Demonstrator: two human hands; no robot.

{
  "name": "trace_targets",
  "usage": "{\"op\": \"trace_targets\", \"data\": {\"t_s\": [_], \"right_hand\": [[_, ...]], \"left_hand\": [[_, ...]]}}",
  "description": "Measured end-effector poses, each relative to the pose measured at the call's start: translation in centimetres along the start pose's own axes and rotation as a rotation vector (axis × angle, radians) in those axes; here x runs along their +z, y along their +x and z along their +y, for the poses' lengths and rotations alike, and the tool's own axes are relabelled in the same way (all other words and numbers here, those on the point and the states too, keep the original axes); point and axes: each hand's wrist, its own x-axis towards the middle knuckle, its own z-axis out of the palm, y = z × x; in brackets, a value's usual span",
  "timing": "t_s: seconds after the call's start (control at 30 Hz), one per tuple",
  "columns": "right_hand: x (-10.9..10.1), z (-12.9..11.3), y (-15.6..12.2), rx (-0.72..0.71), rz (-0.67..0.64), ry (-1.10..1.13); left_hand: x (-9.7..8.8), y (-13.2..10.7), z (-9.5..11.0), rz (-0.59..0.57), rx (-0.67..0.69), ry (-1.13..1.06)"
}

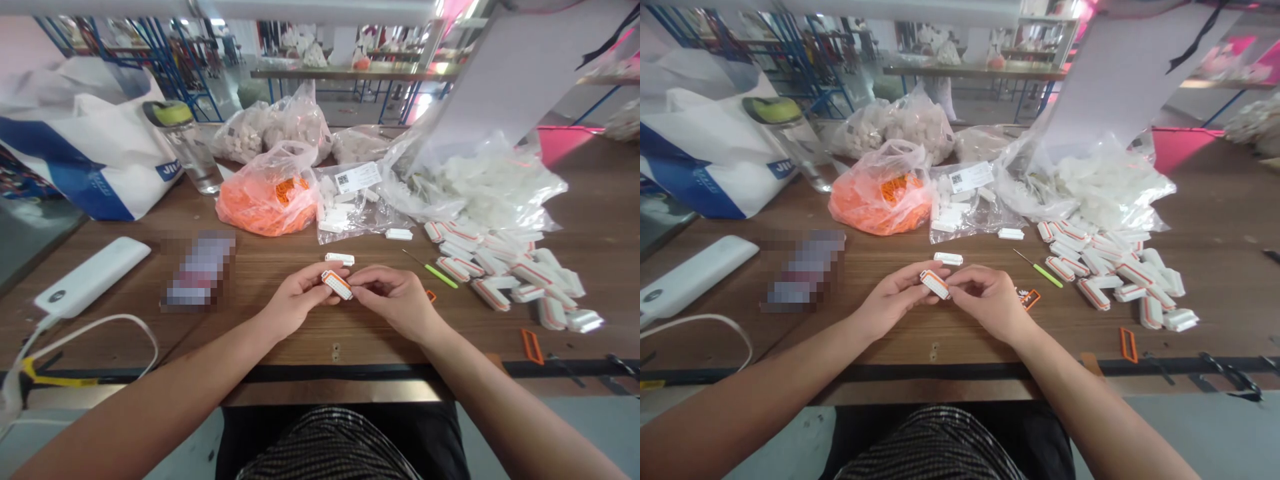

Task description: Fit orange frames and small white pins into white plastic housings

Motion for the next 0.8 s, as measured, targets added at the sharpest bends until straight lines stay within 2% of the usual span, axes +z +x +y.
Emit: {"op": "trace_targets", "data": {"t_s": [0.2, 0.37, 0.43, 0.53, 0.67, 0.8], "right_hand": [[0.0, 0.1, -0.2, 0.035, -0.063, -0.163], [0.3, 0.0, -0.4, 0.044, -0.014, -0.260], [0.5, 0.0, -0.5, 0.038, 0.000, -0.261], [0.7, 0.0, -0.5, 0.037, 0.027, -0.254], [0.9, -0.1, -0.6, 0.081, 0.062, -0.236], [0.7, 0.1, -0.5, 0.124, 0.002, -0.195]], "left_hand": [[-0.1, -0.4, 0.0, -0.094, 0.032, 0.244], [0.3, -0.8, 0.3, -0.109, 0.163, 0.566], [0.5, -1.0, 0.3, -0.134, 0.191, 0.623], [0.8, -1.2, 0.2, -0.162, 0.173, 0.603], [1.0, -1.0, -0.3, -0.148, 0.086, 0.434], [0.6, -0.6, -0.9, -0.108, 0.005, 0.244]]}}
